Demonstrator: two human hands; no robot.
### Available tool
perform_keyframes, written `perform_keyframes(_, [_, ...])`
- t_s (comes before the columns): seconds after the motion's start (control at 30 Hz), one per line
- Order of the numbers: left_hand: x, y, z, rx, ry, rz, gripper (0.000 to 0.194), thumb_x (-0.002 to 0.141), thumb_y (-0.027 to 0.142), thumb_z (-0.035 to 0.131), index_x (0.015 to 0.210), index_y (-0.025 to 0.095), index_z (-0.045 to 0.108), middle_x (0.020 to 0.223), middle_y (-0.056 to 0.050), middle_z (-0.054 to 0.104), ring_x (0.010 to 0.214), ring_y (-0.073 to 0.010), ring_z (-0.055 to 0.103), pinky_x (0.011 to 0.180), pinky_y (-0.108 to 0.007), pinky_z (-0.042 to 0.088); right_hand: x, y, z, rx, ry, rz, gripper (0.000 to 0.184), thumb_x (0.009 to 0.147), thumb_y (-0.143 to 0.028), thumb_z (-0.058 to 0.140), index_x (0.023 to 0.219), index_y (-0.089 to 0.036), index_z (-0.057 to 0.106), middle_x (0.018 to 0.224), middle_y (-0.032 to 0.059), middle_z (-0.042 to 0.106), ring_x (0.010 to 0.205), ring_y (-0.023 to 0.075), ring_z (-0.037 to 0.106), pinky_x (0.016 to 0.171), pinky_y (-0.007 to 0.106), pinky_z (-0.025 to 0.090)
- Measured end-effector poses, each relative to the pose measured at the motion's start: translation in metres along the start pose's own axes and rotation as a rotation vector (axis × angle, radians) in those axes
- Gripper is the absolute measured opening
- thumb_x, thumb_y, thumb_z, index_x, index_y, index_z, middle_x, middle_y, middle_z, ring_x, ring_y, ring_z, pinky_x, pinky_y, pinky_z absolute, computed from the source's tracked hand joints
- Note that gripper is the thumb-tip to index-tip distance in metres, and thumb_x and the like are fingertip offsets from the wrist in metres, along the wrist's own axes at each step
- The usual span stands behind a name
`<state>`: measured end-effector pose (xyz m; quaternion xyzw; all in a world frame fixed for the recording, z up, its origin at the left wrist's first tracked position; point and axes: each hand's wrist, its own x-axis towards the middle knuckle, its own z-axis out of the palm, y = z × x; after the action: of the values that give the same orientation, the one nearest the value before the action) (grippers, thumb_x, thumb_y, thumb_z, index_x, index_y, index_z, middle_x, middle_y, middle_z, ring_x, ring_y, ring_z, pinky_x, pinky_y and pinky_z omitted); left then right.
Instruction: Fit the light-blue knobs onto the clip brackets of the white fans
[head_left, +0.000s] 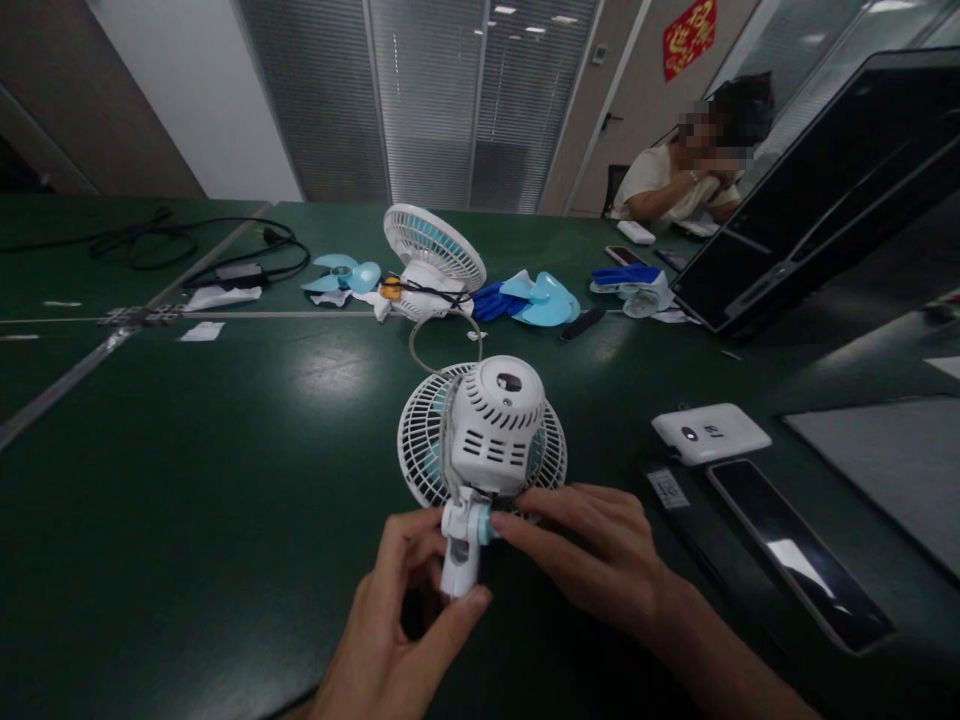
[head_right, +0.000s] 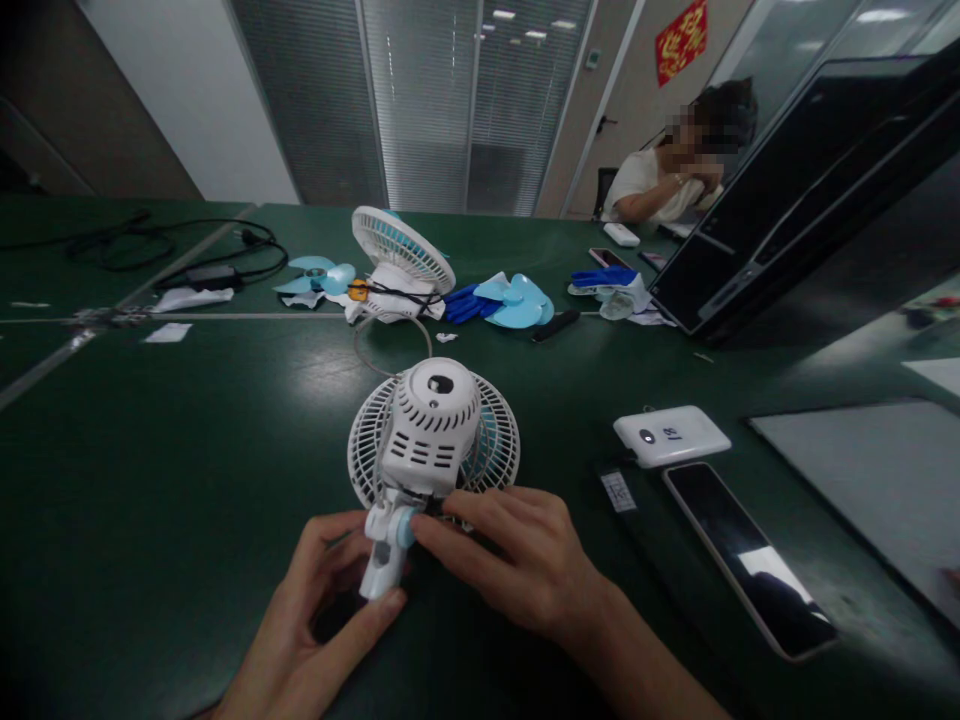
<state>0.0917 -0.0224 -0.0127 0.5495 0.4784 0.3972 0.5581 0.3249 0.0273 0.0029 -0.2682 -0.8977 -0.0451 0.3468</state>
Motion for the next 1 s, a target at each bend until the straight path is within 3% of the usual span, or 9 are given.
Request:
perform_keyframes(0.13, [0.0,0.001,-0.001,0.007,0.003,0.015,0.035,0.093,0.04,0.064,0.121,0.026,0.048,0.09,-0.003,0.07,0.091,-0.0238,0.068,0.065,-0.03,0.046,0.006,-0.001,0.005,-0.004,0.026,0.02,0.019,0.094,-0.015,0.067,0.113,-0.017,0.069,0.098,0.0039,0.073,0.077,0.0123,0.07,0.064,0.025,0.054])
perform_keyframes(0.23, [0.0,0.0,-0.001,0.014,0.003,0.012,0.034,0.093,0.04,0.064,0.121,0.026,0.049,0.09,-0.003,0.071,0.09,-0.0239,0.068,0.064,-0.03,0.046,0.009,-0.01,0.012,0.058,0.028,0.15,0.006,0.097,-0.021,0.064,0.101,-0.019,0.068,0.091,0.0015,0.072,0.074,0.0115,0.069,0.06,0.025,0.052])
perform_keyframes(0.3, [0.0,-0.001,-0.001,0.014,0.004,0.011,0.035,0.093,0.04,0.065,0.121,0.026,0.049,0.089,-0.003,0.071,0.091,-0.0242,0.068,0.064,-0.03,0.046,0.008,-0.015,0.013,0.096,0.035,0.223,0.007,0.099,-0.023,0.061,0.096,-0.019,0.067,0.088,0.0011,0.07,0.071,0.0112,0.068,0.058,0.025,0.05])
perform_keyframes(0.37, [0.0,-0.001,0.0,0.007,0.009,0.009,0.035,0.093,0.041,0.065,0.12,0.026,0.049,0.089,-0.003,0.07,0.09,-0.0241,0.069,0.065,-0.031,0.046,0.006,-0.015,0.011,0.084,0.031,0.194,0.007,0.097,-0.021,0.062,0.101,-0.019,0.067,0.089,0.0018,0.07,0.072,0.0116,0.067,0.059,0.026,0.051])
perform_keyframes(0.53, [0.001,0.0,-0.001,0.002,-0.013,0.0,0.034,0.095,0.04,0.063,0.121,0.027,0.047,0.089,-0.002,0.069,0.093,-0.0239,0.068,0.066,-0.031,0.045,0.001,-0.005,0.003,-0.014,0.009,0.011,0.031,0.096,-0.01,0.061,0.124,-0.021,0.066,0.1,0.0031,0.071,0.081,0.0115,0.069,0.064,0.025,0.053])
perform_keyframes(0.67, [0.0,0.0,-0.002,0.003,-0.031,0.013,0.033,0.095,0.039,0.062,0.122,0.026,0.046,0.088,-0.002,0.067,0.096,-0.0239,0.067,0.067,-0.031,0.045,0.004,-0.005,0.008,0.016,0.025,0.066,0.019,0.094,-0.016,0.068,0.113,-0.018,0.068,0.097,0.0022,0.071,0.08,0.0106,0.069,0.064,0.024,0.052])
perform_keyframes(0.77, [0.0,-0.002,-0.001,0.0,-0.015,0.005,0.033,0.095,0.038,0.064,0.122,0.026,0.047,0.09,-0.001,0.068,0.096,-0.0231,0.067,0.068,-0.031,0.046,0.008,-0.014,0.015,0.103,0.022,0.233,0.006,0.097,-0.022,0.063,0.101,-0.019,0.067,0.092,0.001,0.07,0.074,0.0105,0.067,0.059,0.024,0.048])
perform_keyframes(0.87, [0.0,-0.004,0.0,-0.01,0.004,0.007,0.034,0.094,0.038,0.065,0.121,0.026,0.048,0.093,-0.002,0.07,0.093,-0.0222,0.067,0.069,-0.031,0.046,0.011,-0.023,0.019,0.189,-0.002,0.348,0.012,0.099,-0.022,0.057,0.092,-0.019,0.065,0.084,0.0004,0.068,0.068,0.0103,0.065,0.056,0.024,0.045])
perform_keyframes(1.0, [0.0,-0.004,0.001,-0.025,-0.006,0.002,0.035,0.094,0.038,0.065,0.123,0.027,0.047,0.095,-0.002,0.07,0.093,-0.022,0.067,0.069,-0.032,0.046,0.01,-0.022,0.013,0.066,-0.039,0.237,0.01,0.098,-0.02,0.058,0.104,-0.018,0.065,0.091,0.0025,0.071,0.072,0.0126,0.067,0.061,0.026,0.049])
